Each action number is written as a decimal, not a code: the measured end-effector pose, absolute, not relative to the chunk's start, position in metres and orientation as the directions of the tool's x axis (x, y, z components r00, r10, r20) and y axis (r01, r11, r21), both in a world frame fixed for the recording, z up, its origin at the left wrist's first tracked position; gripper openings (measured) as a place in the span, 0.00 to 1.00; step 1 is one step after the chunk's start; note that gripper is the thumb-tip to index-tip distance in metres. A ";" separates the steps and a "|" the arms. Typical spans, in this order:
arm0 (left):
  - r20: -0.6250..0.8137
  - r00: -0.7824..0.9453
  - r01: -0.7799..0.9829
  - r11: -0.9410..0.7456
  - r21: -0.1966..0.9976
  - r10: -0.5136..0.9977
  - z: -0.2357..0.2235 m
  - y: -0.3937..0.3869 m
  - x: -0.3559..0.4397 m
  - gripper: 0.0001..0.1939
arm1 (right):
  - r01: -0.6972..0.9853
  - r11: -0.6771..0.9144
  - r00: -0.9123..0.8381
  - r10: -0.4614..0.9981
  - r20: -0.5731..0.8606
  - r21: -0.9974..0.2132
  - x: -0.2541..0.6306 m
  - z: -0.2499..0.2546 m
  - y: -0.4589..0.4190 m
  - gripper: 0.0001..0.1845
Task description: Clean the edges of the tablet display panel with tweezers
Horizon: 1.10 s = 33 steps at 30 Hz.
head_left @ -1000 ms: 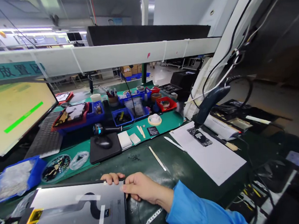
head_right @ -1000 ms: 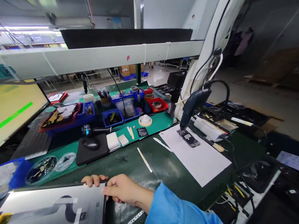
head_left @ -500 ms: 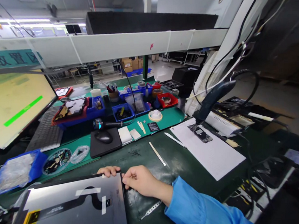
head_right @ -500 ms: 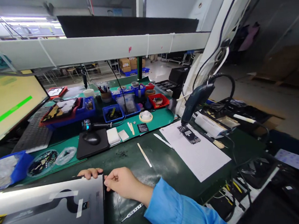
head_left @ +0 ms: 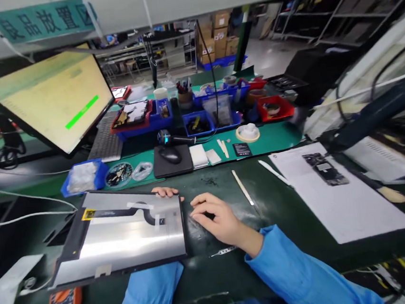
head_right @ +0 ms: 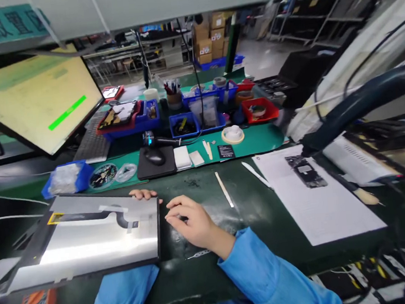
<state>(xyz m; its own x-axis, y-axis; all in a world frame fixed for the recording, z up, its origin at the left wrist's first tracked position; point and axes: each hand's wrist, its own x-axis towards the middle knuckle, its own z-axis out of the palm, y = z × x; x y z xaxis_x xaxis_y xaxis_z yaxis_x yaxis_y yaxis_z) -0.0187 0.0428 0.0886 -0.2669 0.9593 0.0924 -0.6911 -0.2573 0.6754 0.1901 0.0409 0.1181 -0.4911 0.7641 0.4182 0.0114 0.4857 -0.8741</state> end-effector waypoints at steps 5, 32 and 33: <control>0.202 -0.198 -0.643 -0.282 0.712 0.959 0.091 0.040 -0.027 0.19 | -0.079 0.347 -0.532 0.778 0.334 -0.935 0.197 0.124 0.039 0.07; 0.278 -0.070 -0.680 -0.250 0.689 0.958 0.088 0.042 -0.010 0.23 | 0.072 -0.070 -0.409 0.908 -0.093 -0.995 0.183 0.099 0.050 0.14; 0.263 -0.088 -0.676 -0.252 0.693 0.961 0.089 0.042 -0.008 0.23 | 0.127 0.026 -0.354 0.935 -0.021 -0.992 0.183 0.098 0.050 0.12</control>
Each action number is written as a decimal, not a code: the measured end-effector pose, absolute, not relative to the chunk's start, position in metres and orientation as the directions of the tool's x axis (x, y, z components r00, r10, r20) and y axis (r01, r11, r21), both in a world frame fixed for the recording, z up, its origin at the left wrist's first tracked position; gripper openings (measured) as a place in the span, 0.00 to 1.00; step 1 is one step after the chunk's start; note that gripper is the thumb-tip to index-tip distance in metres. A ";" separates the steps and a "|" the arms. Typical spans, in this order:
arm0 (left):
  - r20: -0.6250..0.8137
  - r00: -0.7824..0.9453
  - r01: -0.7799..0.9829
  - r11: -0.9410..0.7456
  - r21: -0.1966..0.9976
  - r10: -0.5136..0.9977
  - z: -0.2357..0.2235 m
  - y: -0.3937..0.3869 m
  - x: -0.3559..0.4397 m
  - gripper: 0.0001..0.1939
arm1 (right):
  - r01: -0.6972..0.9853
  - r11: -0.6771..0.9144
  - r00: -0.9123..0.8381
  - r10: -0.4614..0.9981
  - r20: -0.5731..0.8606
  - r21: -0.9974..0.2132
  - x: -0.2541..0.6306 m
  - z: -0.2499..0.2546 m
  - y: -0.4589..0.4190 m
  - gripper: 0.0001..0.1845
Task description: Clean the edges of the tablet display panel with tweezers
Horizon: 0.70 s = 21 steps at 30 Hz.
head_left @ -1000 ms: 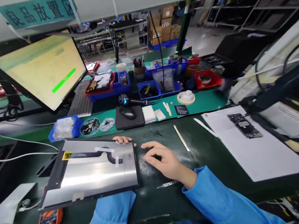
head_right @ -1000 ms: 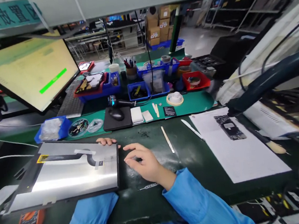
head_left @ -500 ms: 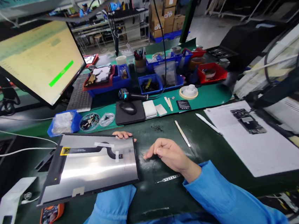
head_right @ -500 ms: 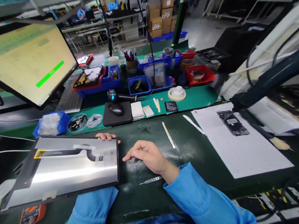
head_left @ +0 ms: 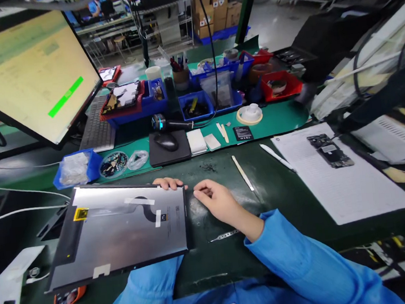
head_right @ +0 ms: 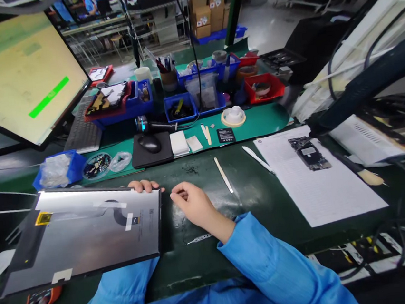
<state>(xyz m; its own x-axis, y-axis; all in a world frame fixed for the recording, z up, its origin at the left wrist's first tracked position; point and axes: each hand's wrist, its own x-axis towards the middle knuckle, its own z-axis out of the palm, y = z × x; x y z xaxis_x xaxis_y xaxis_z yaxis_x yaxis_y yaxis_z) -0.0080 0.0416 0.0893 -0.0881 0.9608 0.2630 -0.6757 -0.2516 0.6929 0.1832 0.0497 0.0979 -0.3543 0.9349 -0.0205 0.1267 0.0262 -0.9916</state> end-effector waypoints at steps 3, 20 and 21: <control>0.249 -0.147 -0.645 -0.284 0.710 0.957 0.089 0.042 -0.005 0.25 | 0.186 0.170 -0.231 0.965 0.126 -0.968 0.185 0.099 0.050 0.14; 0.385 -0.247 -0.571 -0.455 0.683 0.889 0.021 0.078 -0.011 0.30 | 0.111 -0.358 -0.556 0.751 -0.357 -0.927 0.171 0.102 0.041 0.18; 0.388 -0.264 -0.549 -0.468 0.692 0.883 0.029 0.076 -0.010 0.30 | 0.135 -0.322 -0.534 0.773 -0.343 -0.937 0.171 0.102 0.040 0.15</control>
<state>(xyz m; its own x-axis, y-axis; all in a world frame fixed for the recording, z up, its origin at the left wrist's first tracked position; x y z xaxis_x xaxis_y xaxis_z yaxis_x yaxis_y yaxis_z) -0.0102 0.0765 0.0285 -0.2639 0.8832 0.3878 -0.5493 -0.4681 0.6922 0.1713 0.0400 0.1024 -0.5342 0.7727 -0.3428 0.1348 -0.3224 -0.9370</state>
